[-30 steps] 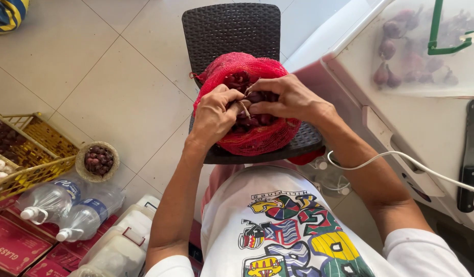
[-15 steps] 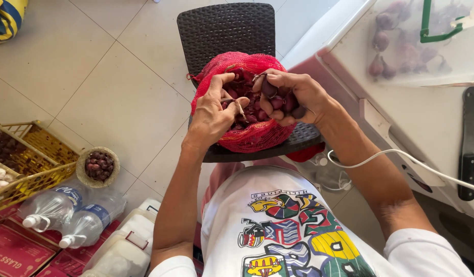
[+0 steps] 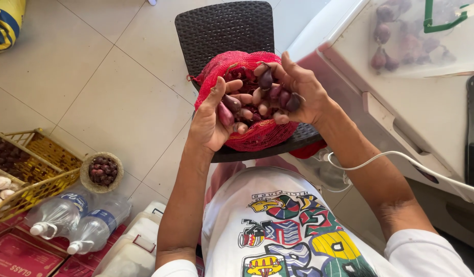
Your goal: Sorting and inspecting small red onions from a mesh bag into a container.
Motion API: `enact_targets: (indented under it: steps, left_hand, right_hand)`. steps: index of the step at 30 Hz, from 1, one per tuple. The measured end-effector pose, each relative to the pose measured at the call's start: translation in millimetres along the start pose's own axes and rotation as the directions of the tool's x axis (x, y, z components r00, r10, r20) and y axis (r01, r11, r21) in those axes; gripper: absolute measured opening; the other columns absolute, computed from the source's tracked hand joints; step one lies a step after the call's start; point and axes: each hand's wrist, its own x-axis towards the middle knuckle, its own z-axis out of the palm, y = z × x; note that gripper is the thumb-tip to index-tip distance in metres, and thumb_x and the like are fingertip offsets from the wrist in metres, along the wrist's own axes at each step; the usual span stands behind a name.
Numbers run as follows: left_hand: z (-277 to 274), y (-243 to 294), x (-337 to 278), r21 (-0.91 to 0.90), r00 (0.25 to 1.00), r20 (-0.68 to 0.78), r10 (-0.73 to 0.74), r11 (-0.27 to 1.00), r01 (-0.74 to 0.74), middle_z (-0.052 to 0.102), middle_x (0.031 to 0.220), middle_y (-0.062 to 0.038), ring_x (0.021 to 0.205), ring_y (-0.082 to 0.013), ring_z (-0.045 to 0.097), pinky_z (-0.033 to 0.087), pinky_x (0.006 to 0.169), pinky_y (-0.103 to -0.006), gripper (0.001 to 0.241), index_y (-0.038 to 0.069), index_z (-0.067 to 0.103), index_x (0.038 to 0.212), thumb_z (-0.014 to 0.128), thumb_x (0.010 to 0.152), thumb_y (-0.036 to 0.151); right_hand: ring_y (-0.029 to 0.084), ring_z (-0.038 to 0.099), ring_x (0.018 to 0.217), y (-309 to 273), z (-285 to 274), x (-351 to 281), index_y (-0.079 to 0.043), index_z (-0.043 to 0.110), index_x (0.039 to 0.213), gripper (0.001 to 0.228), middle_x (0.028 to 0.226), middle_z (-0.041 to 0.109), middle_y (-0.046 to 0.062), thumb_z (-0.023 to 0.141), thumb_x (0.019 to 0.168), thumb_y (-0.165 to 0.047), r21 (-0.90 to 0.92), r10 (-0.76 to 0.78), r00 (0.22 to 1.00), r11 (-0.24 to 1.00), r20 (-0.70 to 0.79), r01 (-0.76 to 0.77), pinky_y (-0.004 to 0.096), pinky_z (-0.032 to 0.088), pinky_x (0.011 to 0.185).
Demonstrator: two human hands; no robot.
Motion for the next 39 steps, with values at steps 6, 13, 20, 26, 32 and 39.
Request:
enact_targets:
  steps: [6,13,20,26,32,39]
  left_hand:
    - [8.2,7.6,-10.4,-0.099,0.996,-0.068,0.049,0.993,-0.056,0.058,0.122,-0.022,0.087,-0.0261,0.059,0.050,0.065,-0.0363,0.052,0.002,0.047,0.140,0.054,0.088,0.002]
    - [38.0,-1.6,-13.1,0.057,0.980,0.105,0.168,0.983,-0.175,0.054,0.119,-0.018,0.090,-0.0187,0.058,0.053,0.073,-0.0292,0.043,-0.003,0.045,0.138,0.054,0.096,-0.007]
    - [154.1,0.2,-3.8,0.310,0.895,0.358,0.267,0.870,-0.383,0.056,0.109,-0.010,0.084,-0.0125,0.058,0.052,0.071,-0.0237,0.029,0.002,0.054,0.127,0.057,0.100,-0.006]
    - [275.2,2.0,31.2,0.450,0.610,0.750,0.255,0.479,-0.754,0.047,0.107,-0.008,0.094,-0.0158,0.043,0.039,0.080,-0.0314,0.040,0.010,0.047,0.127,0.048,0.090,-0.007]
    - [359.7,-27.2,105.5,0.607,0.678,0.710,0.191,0.321,-0.727,0.063,0.116,-0.016,0.110,-0.0280,0.064,0.058,0.092,-0.0394,0.032,0.005,0.053,0.125,0.055,0.094,0.012]
    - [366.5,-24.5,109.1,0.599,0.653,0.747,0.127,0.299,-0.743,0.058,0.146,-0.027,0.099,-0.0284,0.084,0.077,0.075,-0.0260,0.063,0.003,0.035,0.148,0.064,0.093,0.010]
  right_hand:
    - [0.036,0.071,0.078,1.0,8.5,-15.7,-0.009,0.055,0.132,0.063,0.106,0.067,0.027,0.044,0.099,-0.061,0.146,-0.024,0.993,0.989,0.119,0.006,0.028,0.050,0.035]
    - [0.034,0.067,0.091,-2.4,2.7,-45.6,-0.010,0.041,0.145,0.064,0.128,0.056,0.030,0.056,0.085,0.007,0.263,-0.160,0.965,0.959,0.209,0.103,0.027,0.046,0.050]
    - [0.029,0.063,0.115,-53.3,8.0,-135.9,-0.009,0.034,0.150,0.066,0.144,0.049,0.025,0.060,0.094,0.015,-0.054,-0.596,0.712,0.752,0.371,0.657,0.029,0.054,0.074]
    - [0.029,0.063,0.122,-110.3,-18.5,-231.3,-0.016,0.041,0.140,0.063,0.143,0.051,0.015,0.069,0.093,0.014,-0.663,-0.940,0.319,0.164,0.119,0.731,0.026,0.060,0.086]
    - [0.016,0.058,0.100,-153.0,-70.2,-256.6,-0.008,0.050,0.144,0.075,0.130,0.057,0.011,0.041,0.075,0.020,-0.573,-0.923,0.324,0.382,-0.205,0.725,0.018,0.049,0.079]
    - [0.025,0.060,0.131,-171.1,-99.8,-251.3,-0.004,0.051,0.127,0.061,0.134,0.052,0.015,0.038,0.070,0.015,-0.724,-0.924,0.352,0.344,-0.149,0.598,0.021,0.048,0.090]
